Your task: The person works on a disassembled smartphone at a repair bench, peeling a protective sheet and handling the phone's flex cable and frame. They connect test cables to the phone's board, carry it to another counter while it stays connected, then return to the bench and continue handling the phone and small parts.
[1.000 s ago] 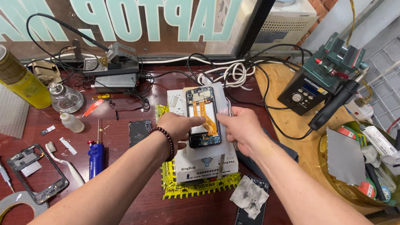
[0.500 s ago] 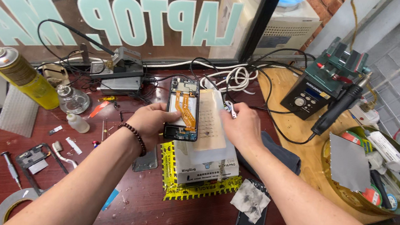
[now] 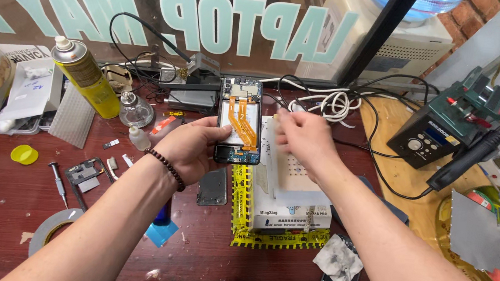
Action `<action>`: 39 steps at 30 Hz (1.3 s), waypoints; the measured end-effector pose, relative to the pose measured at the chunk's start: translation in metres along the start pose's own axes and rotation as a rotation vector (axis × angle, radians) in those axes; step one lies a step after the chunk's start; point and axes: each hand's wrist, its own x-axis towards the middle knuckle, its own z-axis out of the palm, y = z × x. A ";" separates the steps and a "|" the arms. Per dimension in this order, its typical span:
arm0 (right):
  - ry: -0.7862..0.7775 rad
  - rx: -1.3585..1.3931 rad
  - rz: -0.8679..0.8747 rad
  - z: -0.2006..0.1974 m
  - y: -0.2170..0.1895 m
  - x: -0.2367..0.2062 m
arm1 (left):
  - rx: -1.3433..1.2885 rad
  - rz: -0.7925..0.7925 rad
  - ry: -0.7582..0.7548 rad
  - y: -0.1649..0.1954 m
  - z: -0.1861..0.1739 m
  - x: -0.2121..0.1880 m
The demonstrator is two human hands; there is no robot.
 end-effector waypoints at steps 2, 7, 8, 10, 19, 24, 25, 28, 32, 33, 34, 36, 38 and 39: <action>-0.489 0.618 0.271 0.013 -0.018 -0.004 | -0.030 0.046 -0.015 0.003 0.000 -0.004; -0.600 0.501 0.158 0.034 -0.044 -0.011 | -0.087 0.147 0.003 0.014 -0.005 -0.025; -0.639 0.530 0.143 0.039 -0.046 -0.010 | -0.098 0.165 0.030 0.016 -0.007 -0.031; -0.688 0.587 0.106 0.047 -0.050 -0.005 | -0.087 0.160 0.090 0.018 -0.009 -0.042; -0.857 0.484 0.052 0.112 -0.091 -0.006 | -0.107 0.241 0.233 0.019 -0.055 -0.103; -1.075 0.389 0.042 0.173 -0.127 -0.023 | -0.174 0.298 0.341 0.023 -0.105 -0.160; -1.115 0.407 0.034 0.188 -0.133 -0.028 | -0.168 0.316 0.363 0.024 -0.115 -0.171; -1.181 0.418 -0.008 0.237 -0.153 -0.047 | -0.167 0.361 0.419 0.026 -0.152 -0.210; -1.200 0.425 -0.018 0.311 -0.186 -0.082 | -0.202 0.411 0.473 0.028 -0.211 -0.263; -1.207 0.423 -0.030 0.330 -0.194 -0.092 | -0.204 0.425 0.489 0.028 -0.229 -0.277; -1.216 0.422 -0.039 0.350 -0.202 -0.103 | -0.204 0.432 0.489 0.028 -0.247 -0.291; -1.252 0.440 -0.057 0.398 -0.220 -0.128 | -0.198 0.449 0.503 0.029 -0.290 -0.321; -1.291 0.481 -0.058 0.444 -0.237 -0.156 | -0.203 0.477 0.539 0.035 -0.335 -0.352; -1.300 0.480 -0.043 0.469 -0.241 -0.173 | -0.204 0.481 0.555 0.034 -0.357 -0.369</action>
